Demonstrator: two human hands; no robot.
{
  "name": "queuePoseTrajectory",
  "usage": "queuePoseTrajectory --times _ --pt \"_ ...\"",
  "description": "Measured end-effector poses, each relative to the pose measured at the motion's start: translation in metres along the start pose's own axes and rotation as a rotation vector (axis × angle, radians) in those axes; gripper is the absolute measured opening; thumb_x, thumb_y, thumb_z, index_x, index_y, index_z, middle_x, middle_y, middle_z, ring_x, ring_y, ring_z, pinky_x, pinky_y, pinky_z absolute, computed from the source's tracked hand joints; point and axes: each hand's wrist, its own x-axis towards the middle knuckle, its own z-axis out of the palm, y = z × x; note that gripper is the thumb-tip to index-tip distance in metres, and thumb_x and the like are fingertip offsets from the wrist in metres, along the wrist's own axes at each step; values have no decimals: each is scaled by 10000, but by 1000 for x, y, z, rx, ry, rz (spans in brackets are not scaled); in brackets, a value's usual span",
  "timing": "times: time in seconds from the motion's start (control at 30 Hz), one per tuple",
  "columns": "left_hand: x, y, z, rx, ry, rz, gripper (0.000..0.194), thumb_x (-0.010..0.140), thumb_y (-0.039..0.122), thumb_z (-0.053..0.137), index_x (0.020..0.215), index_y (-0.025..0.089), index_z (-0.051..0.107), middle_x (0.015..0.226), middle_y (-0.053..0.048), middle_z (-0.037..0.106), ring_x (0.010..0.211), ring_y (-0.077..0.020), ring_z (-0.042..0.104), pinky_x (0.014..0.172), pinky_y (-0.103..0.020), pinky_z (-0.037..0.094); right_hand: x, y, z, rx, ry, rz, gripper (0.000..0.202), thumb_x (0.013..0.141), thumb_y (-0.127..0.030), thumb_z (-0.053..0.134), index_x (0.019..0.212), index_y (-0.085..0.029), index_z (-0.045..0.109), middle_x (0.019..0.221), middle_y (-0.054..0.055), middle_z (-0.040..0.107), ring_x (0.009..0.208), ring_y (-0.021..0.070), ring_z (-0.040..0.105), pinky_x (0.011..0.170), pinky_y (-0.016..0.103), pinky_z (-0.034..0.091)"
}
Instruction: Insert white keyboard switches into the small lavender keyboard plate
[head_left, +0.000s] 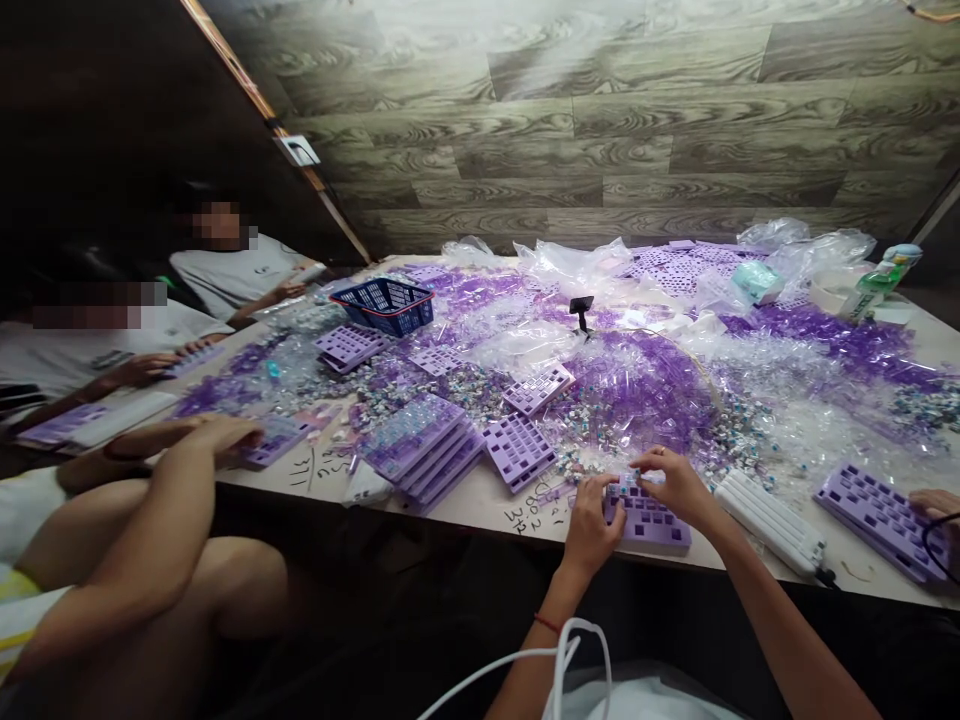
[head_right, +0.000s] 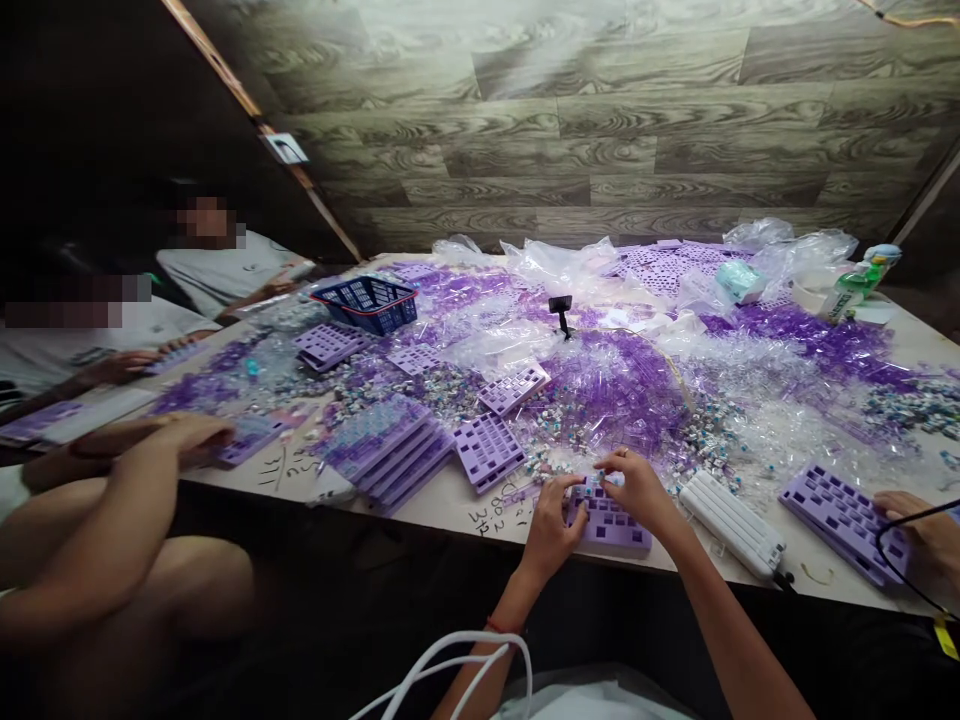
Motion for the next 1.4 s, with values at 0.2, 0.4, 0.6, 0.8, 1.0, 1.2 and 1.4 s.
queuePoseTrajectory --times 0.2,0.4,0.6,0.8,1.0,1.2,1.4 --pt "2 -3 3 4 -30 11 293 877 115 591 1149 221 615 1102 -72 674 1086 -253 621 986 -465 524 -31 11 13 -117 43 16 374 780 -162 647 1116 -296 742 923 22 756 910 231 701 858 381 545" --pt "3 -6 5 11 -36 7 202 915 126 589 1075 220 670 1087 -69 672 1062 -238 617 958 -438 534 -26 37 38 -224 342 -5 164 774 -299 646 811 -417 754 889 75 747 919 283 697 799 462 527" --pt "4 -7 8 9 -30 -27 140 941 148 590 1014 222 684 1042 -60 672 1037 -237 615 944 -434 528 -30 43 46 -252 580 -26 127 751 -341 664 717 -446 725 869 86 730 901 271 711 778 461 525" --pt "7 -9 10 3 -18 -65 141 913 111 625 957 229 688 1000 -41 687 1008 -233 616 911 -408 522 -28 20 31 -196 176 27 170 817 -259 654 881 -355 779 872 53 744 822 226 710 773 382 548" --pt "9 -9 9 -11 -40 -103 136 894 105 646 917 225 706 978 -36 697 996 -230 610 909 -397 506 -30 -1 25 -188 95 76 217 826 -114 662 940 -262 772 901 33 754 863 207 702 799 322 548" --pt "10 -9 7 -21 -50 -112 119 901 125 644 911 223 712 978 -43 700 1000 -232 615 918 -402 499 -29 -8 23 -204 80 107 224 837 -88 661 921 -260 776 905 33 768 943 229 694 847 340 540" --pt "10 -10 8 -24 -41 -105 100 915 154 636 934 217 712 987 -52 697 1006 -239 619 920 -412 509 -30 -10 21 -210 81 125 216 838 -95 670 923 -263 777 904 33 776 930 230 699 852 346 545"
